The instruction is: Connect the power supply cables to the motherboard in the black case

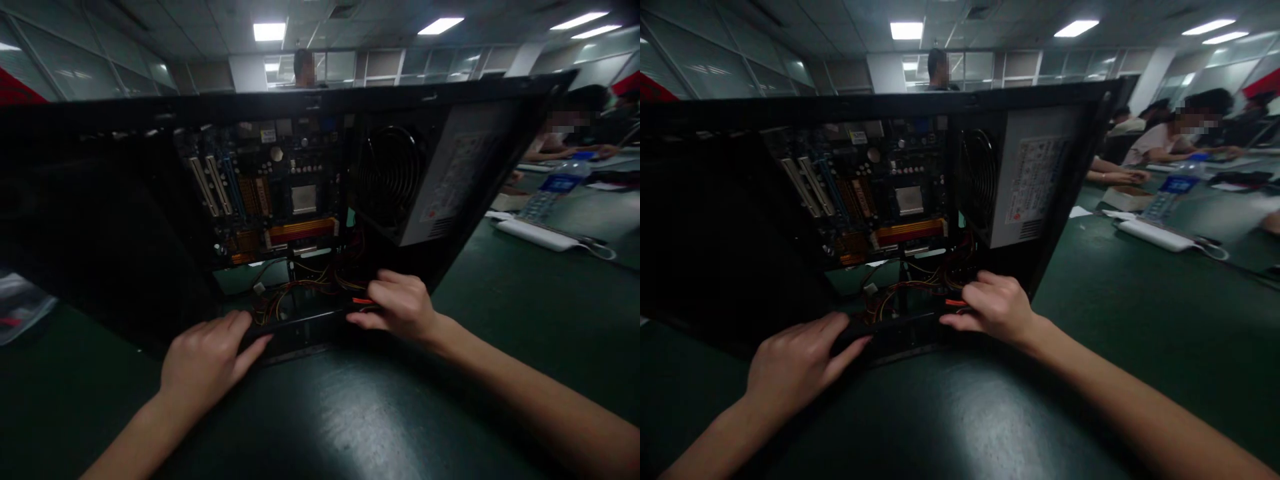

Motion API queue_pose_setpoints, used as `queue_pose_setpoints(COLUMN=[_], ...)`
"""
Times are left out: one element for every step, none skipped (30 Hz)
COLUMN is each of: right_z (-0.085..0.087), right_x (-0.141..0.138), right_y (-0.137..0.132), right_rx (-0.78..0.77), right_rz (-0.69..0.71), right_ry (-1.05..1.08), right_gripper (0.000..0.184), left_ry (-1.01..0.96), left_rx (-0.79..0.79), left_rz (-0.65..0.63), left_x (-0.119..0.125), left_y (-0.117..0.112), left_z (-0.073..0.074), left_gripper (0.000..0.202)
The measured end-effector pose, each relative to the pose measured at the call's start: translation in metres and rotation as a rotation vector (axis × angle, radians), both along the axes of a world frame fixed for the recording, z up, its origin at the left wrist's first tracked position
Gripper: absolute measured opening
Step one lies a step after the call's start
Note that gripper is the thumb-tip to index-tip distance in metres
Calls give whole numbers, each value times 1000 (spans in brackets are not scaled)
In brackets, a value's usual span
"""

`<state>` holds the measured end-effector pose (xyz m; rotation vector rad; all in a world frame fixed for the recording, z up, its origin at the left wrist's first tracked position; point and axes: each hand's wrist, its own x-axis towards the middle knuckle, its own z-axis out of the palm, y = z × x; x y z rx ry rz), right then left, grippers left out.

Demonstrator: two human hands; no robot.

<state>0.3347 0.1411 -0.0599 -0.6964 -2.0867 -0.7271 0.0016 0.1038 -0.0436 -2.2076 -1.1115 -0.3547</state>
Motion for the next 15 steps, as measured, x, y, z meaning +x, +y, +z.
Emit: queue_pose_setpoints(right_z=[-1,-2,-3,-3,-3,-2,-2,-1,-1,-1,-1,-1,-1,-1,-1], right_x=[1,1,1,1,1,1,1,1,1,1,1,2,2,2,2], right_y=[0,0,0,0,0,0,1,1,1,2,2,3,4,5,6], right_rx=[12,22,30,34,33,30,27,24,22,22,18,13,6,0,-4], right_rz=[-11,-21,-28,-31,-31,-27,-22,-16,-9,-1,8,17,23,26,28], right_ry=[1,4,7,10,9,6,4,2,1,-1,-4,-8,-12,-15,-16], right_gripper=[61,61,62,62,61,61,61,61,61,61,61,61,60,60,60], left_ry=[-1,-2,-5,-7,-9,-12,-14,-15,-15,-14,-11,-7,-2,2,7], left_rx=[0,-5,-10,-18,-24,-22,-14,0,14,27,36,38,39,42,44], left_rz=[7,11,16,20,24,25,25,24,24,23,22,23,22,20,21], left_x=[0,1,1,2,2,3,3,3,3,3,2,2,1,0,0], left_y=[-1,-3,-4,-5,-5,-5,-5,-4,-3,-2,-1,0,1,2,3], left_z=[0,1,2,3,3,4,4,4,4,3,2,1,0,-1,-2], left_gripper=[48,47,46,45,44,43,43,44,45,47,49,50,52,52,53])
